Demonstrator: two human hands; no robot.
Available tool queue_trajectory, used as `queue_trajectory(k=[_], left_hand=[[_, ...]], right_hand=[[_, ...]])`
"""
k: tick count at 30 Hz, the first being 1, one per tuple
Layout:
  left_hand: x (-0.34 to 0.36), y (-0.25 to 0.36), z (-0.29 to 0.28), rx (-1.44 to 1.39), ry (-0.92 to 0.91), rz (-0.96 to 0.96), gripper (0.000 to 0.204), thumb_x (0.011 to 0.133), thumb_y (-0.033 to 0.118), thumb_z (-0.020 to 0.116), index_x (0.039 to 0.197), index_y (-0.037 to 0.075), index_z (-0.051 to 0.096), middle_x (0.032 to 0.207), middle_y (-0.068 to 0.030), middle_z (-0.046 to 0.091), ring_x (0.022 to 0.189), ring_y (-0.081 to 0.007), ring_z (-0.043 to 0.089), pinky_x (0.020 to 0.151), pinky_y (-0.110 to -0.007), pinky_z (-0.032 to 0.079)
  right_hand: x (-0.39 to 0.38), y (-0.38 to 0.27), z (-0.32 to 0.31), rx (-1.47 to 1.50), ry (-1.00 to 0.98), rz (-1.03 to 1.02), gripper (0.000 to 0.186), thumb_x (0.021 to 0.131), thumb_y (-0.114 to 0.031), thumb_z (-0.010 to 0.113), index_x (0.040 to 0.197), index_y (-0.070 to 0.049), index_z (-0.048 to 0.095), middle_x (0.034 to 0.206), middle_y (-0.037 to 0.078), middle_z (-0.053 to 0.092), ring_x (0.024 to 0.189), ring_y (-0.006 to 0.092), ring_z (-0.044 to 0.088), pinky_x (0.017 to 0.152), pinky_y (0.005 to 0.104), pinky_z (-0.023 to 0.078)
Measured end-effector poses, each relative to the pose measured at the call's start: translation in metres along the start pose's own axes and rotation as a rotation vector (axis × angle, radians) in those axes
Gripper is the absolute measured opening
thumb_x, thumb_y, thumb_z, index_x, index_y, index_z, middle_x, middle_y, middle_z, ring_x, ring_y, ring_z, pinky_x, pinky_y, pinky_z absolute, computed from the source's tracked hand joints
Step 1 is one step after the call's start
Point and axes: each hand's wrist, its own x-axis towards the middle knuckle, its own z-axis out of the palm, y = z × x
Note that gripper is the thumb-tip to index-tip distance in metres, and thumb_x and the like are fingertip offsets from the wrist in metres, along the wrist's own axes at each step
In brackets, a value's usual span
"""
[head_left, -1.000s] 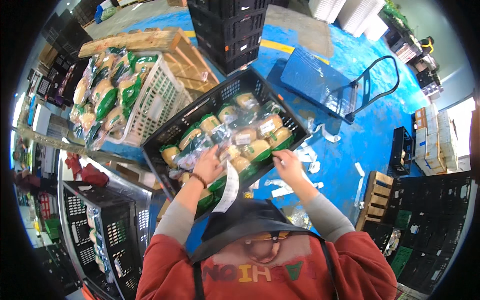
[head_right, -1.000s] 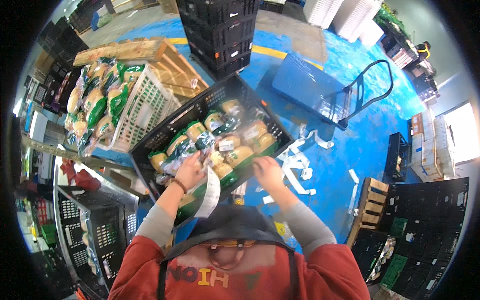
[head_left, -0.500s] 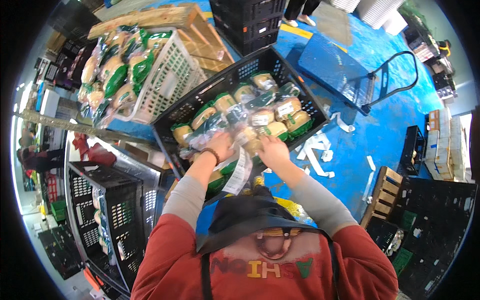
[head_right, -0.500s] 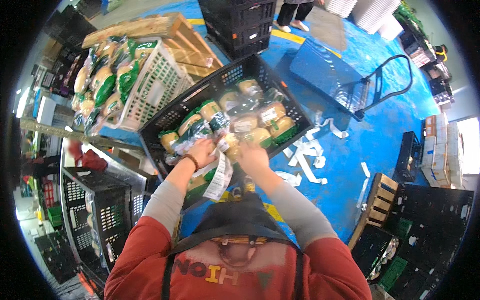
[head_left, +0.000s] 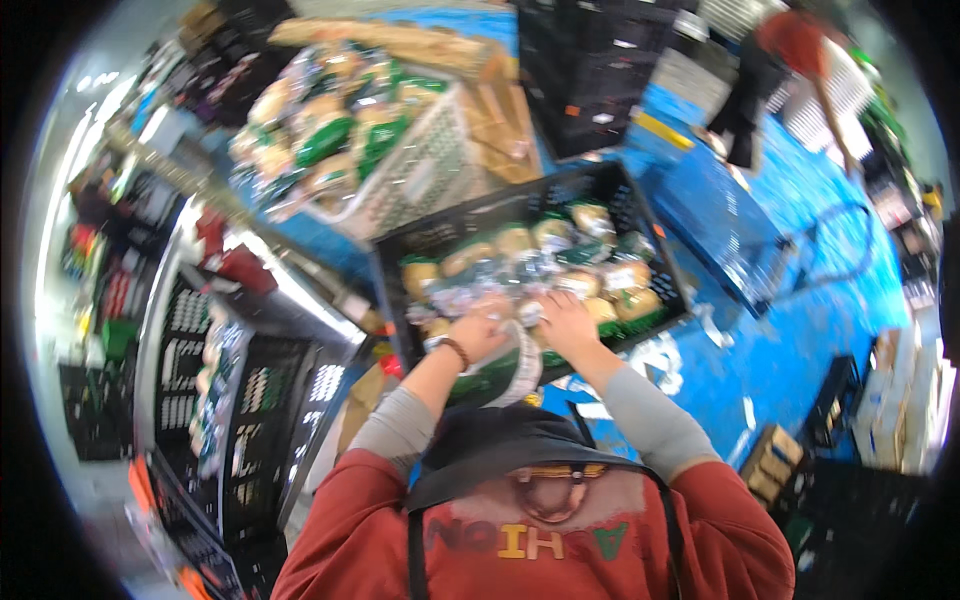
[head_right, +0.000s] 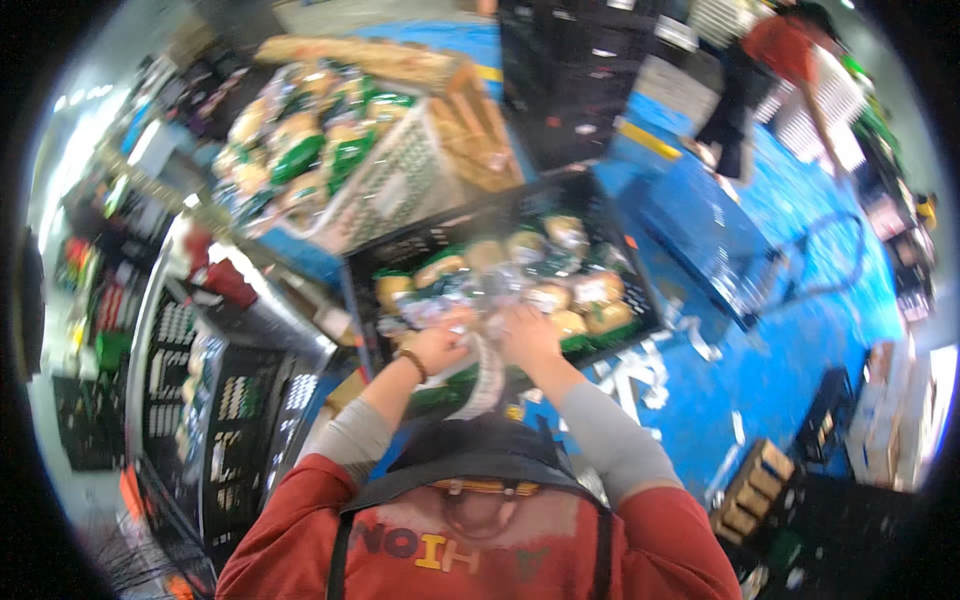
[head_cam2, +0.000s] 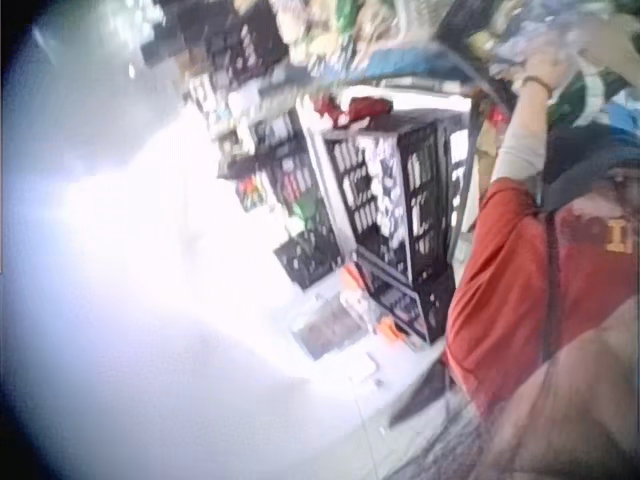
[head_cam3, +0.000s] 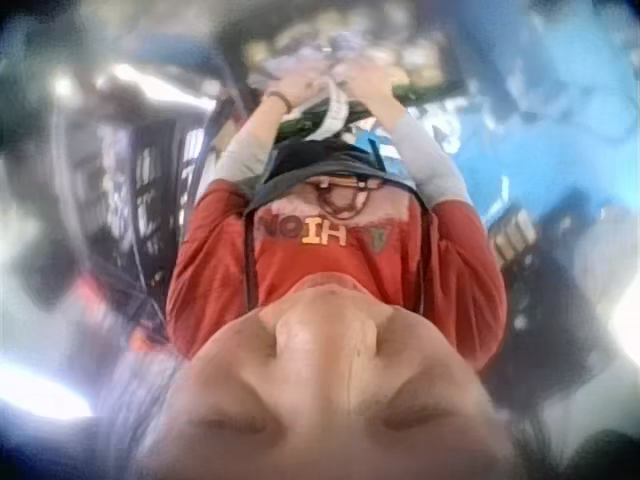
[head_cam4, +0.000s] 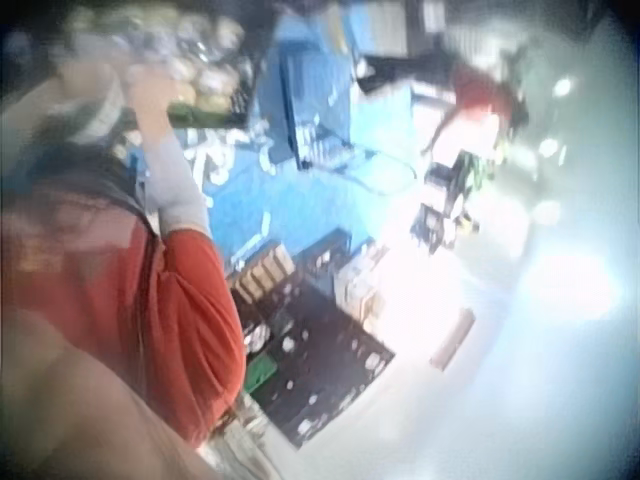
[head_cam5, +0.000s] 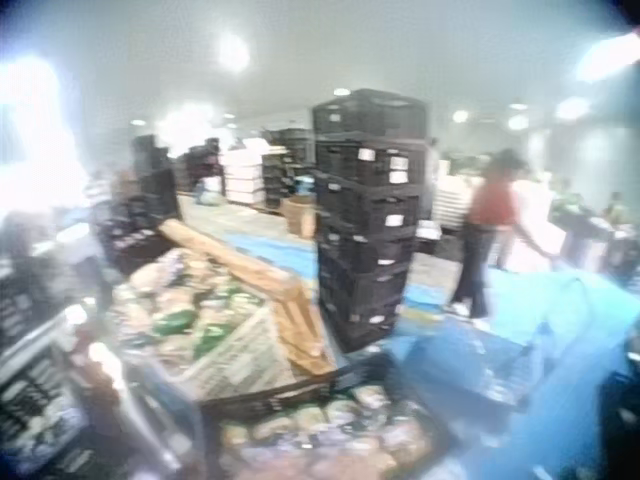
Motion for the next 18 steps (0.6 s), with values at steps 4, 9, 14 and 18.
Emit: queue_trajectory(k=[4,9,14,18], left_hand=[[-0.053,-0.015,-0.015,-0.240,0.383,0.165,0.019,0.078,0.019,0.061,0.084,0.002,0.064,0.090,-0.0147,0.063,0.083,-0.0289,0.060,0.072,-0.036,0.048],[-0.096,-0.034,-0.033,-0.691,0.641,-0.057,0.020,0.082,0.012,0.059,0.097,0.000,0.062,0.081,-0.0092,0.064,0.075,-0.0153,0.060,0.068,-0.029,0.047],[-0.109,-0.042,-0.061,-1.341,0.727,0.049,0.023,0.091,0.014,0.050,0.108,0.000,0.056,0.098,-0.0043,0.061,0.091,-0.0111,0.057,0.081,-0.026,0.045],[-0.125,-0.053,-0.090,-1.567,0.870,0.252,0.030,0.091,0.012,0.048,0.120,0.003,0.045,0.110,-0.0061,0.056,0.101,-0.0132,0.053,0.089,-0.029,0.041]], right_hand=[[0.006,0.004,-0.002,-0.033,-0.196,-0.176,0.034,0.077,-0.020,0.060,0.109,-0.012,0.059,0.129,0.007,0.048,0.117,0.0282,0.044,0.096,0.0400,0.039],[0.038,-0.052,-0.036,0.727,-0.354,-0.186,0.033,0.084,-0.026,0.059,0.112,-0.007,0.058,0.116,0.008,0.057,0.106,0.0217,0.053,0.089,0.0361,0.043],[0.070,-0.151,-0.053,1.173,-0.530,-0.068,0.024,0.086,-0.017,0.059,0.102,0.001,0.060,0.096,0.007,0.065,0.083,0.0133,0.060,0.073,0.0293,0.047],[0.104,-0.191,-0.039,1.027,-0.359,-0.084,0.012,0.087,-0.010,0.058,0.093,0.000,0.060,0.084,0.001,0.063,0.075,0.0061,0.056,0.068,0.0234,0.046]])
